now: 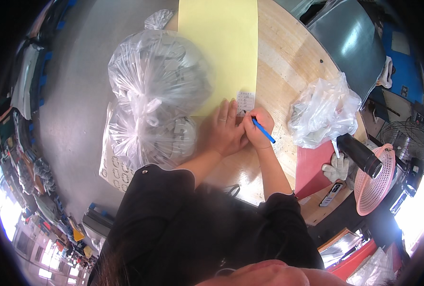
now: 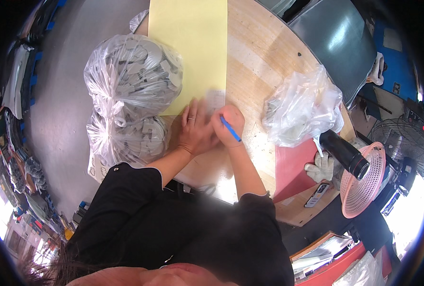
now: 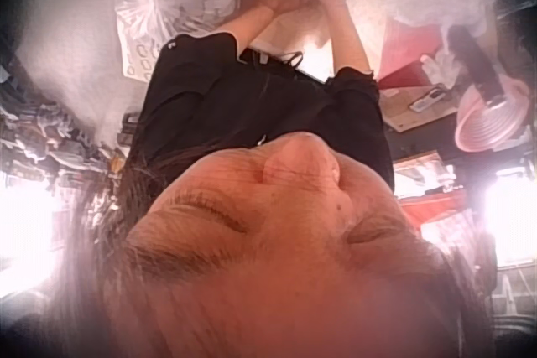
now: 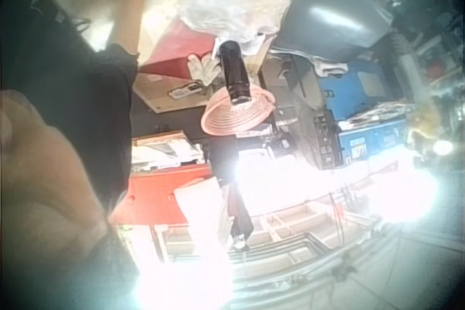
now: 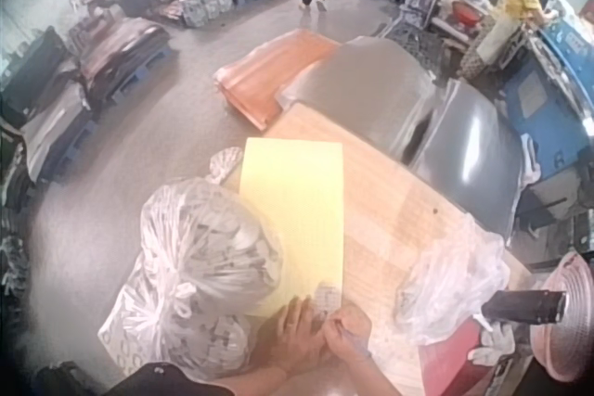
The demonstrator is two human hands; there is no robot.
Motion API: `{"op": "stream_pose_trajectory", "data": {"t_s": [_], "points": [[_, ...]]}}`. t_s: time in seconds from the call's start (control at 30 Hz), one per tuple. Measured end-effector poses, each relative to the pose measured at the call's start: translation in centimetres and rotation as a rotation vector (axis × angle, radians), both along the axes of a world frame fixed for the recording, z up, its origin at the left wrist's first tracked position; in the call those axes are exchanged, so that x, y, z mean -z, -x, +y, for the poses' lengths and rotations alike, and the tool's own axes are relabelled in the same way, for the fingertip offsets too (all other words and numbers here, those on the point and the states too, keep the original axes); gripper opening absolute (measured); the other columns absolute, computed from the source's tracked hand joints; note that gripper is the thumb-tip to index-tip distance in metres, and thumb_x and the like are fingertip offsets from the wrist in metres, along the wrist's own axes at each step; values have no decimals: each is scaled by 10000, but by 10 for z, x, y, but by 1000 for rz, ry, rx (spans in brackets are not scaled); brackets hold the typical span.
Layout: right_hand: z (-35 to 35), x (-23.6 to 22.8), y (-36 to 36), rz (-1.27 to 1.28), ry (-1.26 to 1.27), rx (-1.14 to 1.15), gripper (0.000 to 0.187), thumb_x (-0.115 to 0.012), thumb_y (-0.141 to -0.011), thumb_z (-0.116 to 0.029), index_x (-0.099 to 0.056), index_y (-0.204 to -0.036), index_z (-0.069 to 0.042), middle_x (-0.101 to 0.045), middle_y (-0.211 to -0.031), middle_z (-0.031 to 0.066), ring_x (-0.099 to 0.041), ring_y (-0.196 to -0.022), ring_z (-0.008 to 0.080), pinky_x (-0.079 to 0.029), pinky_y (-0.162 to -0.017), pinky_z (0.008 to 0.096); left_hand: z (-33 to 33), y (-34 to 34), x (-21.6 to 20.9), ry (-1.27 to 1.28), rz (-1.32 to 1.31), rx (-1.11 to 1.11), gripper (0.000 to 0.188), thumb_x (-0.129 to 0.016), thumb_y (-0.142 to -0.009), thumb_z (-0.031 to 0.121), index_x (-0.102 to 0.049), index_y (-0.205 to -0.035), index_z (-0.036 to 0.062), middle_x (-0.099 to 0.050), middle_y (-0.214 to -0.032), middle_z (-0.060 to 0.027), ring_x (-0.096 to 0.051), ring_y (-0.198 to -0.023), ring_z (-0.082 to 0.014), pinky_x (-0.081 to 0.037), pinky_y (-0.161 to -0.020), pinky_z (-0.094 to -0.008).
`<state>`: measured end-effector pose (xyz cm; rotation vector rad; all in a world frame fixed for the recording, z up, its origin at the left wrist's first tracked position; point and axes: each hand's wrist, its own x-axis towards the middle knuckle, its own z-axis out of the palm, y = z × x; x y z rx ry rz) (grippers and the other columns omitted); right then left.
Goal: The person gathers small gray items into plastic bags, ties the bags shut, and writes on a label with a blue pen. They then place the labeled bags into a metal tray and move to a red machine to place items into molds.
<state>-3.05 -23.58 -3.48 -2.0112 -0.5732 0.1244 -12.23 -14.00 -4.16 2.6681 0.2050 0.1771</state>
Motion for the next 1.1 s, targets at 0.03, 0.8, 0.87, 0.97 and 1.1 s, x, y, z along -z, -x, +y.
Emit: {"op": "stream_pose_trajectory", "data": {"t_s": [0.03, 0.8, 0.87, 0.97, 1.1], "points": [[0, 0, 0, -5, 17, 4, 97, -655, -711, -12, -576, -713, -68, -581, -680, 97, -578, -636, 291, -478, -577, 368, 0, 0, 0, -4, 0, 1, 550, -654, -765, 415, -592, -1238, 140, -345, -1441, -263, -280, -1359, -455, -203, -1093, -564], [-13, 1, 4, -54, 15, 53, 85, -676, -782, -82, -607, -751, -44, -615, -704, 114, -591, -603, 270, -477, -558, 347, -2, 1, 5, -40, -7, -2, 495, -662, -759, 418, -625, -1200, 195, -337, -1448, -270, -286, -1351, -475, -221, -1084, -575], [-13, 2, 3, -49, 26, 36, 99, -681, -796, -103, -612, -759, -42, -626, -715, 118, -599, -607, 270, -481, -562, 349, -1, 1, 5, -32, 24, 3, 499, -660, -761, 425, -623, -1201, 191, -333, -1449, -274, -281, -1350, -481, -220, -1082, -581], [-12, 2, 3, -15, 42, 54, 101, -685, -793, -117, -619, -759, -48, -629, -717, 119, -610, -620, 278, -488, -571, 355, -1, 2, 4, -10, 23, 8, 528, -667, -752, 427, -610, -1219, 187, -328, -1449, -278, -274, -1352, -484, -216, -1081, -589], [-11, 2, 2, -23, 45, 45, 106, -688, -787, -126, -620, -756, -51, -626, -709, 115, -614, -627, 278, -492, -576, 356, 0, 1, 2, 6, 20, 14, 557, -680, -739, 411, -595, -1236, 175, -325, -1451, -280, -275, -1348, -491, -219, -1079, -593]]}}
